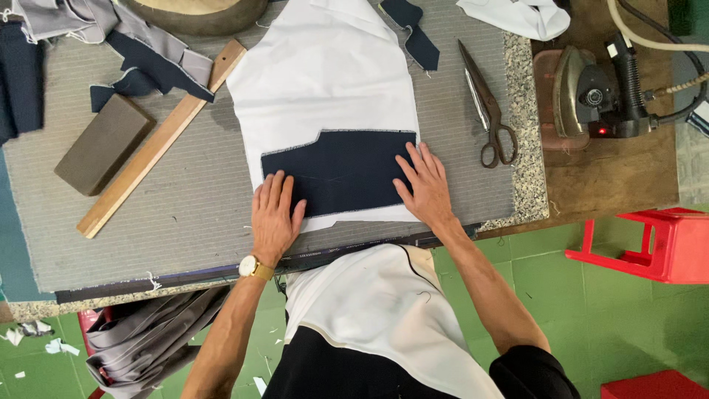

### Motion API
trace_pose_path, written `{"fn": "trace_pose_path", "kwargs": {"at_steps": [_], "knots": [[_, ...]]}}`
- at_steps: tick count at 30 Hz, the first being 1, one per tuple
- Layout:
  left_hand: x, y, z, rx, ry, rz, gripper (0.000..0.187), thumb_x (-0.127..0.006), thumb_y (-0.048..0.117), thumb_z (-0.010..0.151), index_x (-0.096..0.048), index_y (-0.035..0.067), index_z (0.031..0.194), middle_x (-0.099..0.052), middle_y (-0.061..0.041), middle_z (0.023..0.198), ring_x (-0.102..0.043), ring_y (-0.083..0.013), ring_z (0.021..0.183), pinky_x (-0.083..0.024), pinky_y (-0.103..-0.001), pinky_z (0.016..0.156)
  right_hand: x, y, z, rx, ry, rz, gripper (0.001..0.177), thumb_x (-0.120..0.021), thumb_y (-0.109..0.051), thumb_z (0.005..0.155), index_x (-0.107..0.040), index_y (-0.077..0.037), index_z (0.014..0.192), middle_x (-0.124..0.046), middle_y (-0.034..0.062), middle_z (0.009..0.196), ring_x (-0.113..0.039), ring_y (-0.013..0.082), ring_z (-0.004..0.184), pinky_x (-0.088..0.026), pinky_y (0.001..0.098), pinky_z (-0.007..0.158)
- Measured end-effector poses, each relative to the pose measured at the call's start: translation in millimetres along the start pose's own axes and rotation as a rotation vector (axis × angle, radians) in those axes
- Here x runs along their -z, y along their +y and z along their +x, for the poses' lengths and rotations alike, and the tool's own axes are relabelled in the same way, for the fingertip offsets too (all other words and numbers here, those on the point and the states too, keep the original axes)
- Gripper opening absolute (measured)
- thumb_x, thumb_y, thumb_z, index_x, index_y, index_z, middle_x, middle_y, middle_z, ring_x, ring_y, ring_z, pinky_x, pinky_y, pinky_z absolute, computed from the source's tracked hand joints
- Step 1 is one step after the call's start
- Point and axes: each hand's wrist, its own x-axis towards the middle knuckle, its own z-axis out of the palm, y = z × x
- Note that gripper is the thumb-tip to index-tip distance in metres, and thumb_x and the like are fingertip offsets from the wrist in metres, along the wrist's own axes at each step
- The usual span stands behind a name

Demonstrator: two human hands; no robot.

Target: The person measures and marks a dark fabric piece with a ruler and pen, then cuts it with scissors. They then place a white fabric piece on the table, position the dark fabric on top, and cut the white fabric to match the shape of the dark piece.

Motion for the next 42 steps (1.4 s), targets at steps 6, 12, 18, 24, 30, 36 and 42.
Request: {"fn": "trace_pose_path", "kwargs": {"at_steps": [6,12,18,24,30,36,42], "knots": [[-28.3,-11.3,23.0,0.043,-0.201,-0.014,0.065,-0.052,0.045,0.106,-0.047,-0.002,0.151,-0.042,-0.023,0.159,-0.031,-0.0359,0.152,-0.019,-0.047,0.126,-28.0,7.6,25.8,0.022,-0.161,-0.058,0.054,-0.048,-0.045,0.109,-0.049,-0.016,0.154,-0.028,0.0128,0.168,-0.016,0.0356,0.156,-0.017,0.0541,0.122],[-30.1,-22.5,20.5,0.067,-0.297,0.009,0.076,-0.050,0.057,0.103,-0.041,0.001,0.155,-0.034,-0.019,0.165,-0.024,-0.0340,0.156,-0.014,-0.048,0.129,-33.4,3.9,30.0,-0.011,-0.307,-0.088,0.066,-0.045,-0.054,0.107,-0.040,-0.014,0.160,-0.018,0.0145,0.171,-0.007,0.0381,0.157,-0.007,0.0586,0.123],[-34.0,-31.0,19.3,0.085,-0.381,0.028,0.081,-0.042,0.064,0.103,-0.037,0.005,0.158,-0.028,-0.014,0.169,-0.018,-0.0308,0.158,-0.009,-0.047,0.131,-42.0,7.9,30.5,-0.011,-0.316,-0.094,0.073,-0.045,-0.061,0.104,-0.035,-0.017,0.162,-0.012,0.0122,0.173,-0.003,0.0375,0.157,-0.006,0.0618,0.122],[-35.1,-33.4,19.9,0.063,-0.394,0.014,0.084,-0.043,0.065,0.102,-0.037,0.003,0.158,-0.026,-0.015,0.170,-0.017,-0.0324,0.158,-0.008,-0.048,0.130,-46.9,10.2,29.0,-0.008,-0.284,-0.141,0.078,-0.050,-0.064,0.101,-0.038,-0.015,0.160,-0.020,0.0160,0.171,-0.012,0.0424,0.156,-0.011,0.0628,0.120],[-31.9,-30.6,23.0,0.037,-0.375,0.018,0.082,-0.043,0.062,0.102,-0.037,0.003,0.158,-0.027,-0.018,0.169,-0.018,-0.0348,0.157,-0.009,-0.050,0.131,-23.3,33.2,24.9,-0.131,-0.186,-0.066,0.066,-0.054,-0.054,0.101,-0.044,-0.018,0.156,-0.028,0.0144,0.166,-0.021,0.0390,0.153,-0.018,0.0585,0.118],[-31.1,-27.9,25.5,0.008,-0.268,0.050,0.079,-0.047,0.060,0.103,-0.042,0.003,0.156,-0.033,-0.022,0.166,-0.025,-0.0390,0.154,-0.017,-0.053,0.127,27.8,159.8,-39.8,-0.324,0.143,-0.318,0.040,-0.068,-0.015,0.087,-0.070,-0.018,0.127,-0.058,0.0075,0.118,-0.060,0.0295,0.106,-0.047,0.0444,0.088],[-24.6,-33.6,29.0,0.033,-0.240,0.077,0.073,-0.054,0.054,0.104,-0.045,0.002,0.155,-0.036,-0.022,0.164,-0.028,-0.0394,0.153,-0.019,-0.053,0.126,69.3,170.6,-35.3,-0.476,-0.148,-0.139,0.040,-0.073,-0.010,0.091,-0.069,-0.013,0.131,-0.060,0.0148,0.108,-0.067,0.0386,0.098,-0.055,0.0485,0.081]]}}
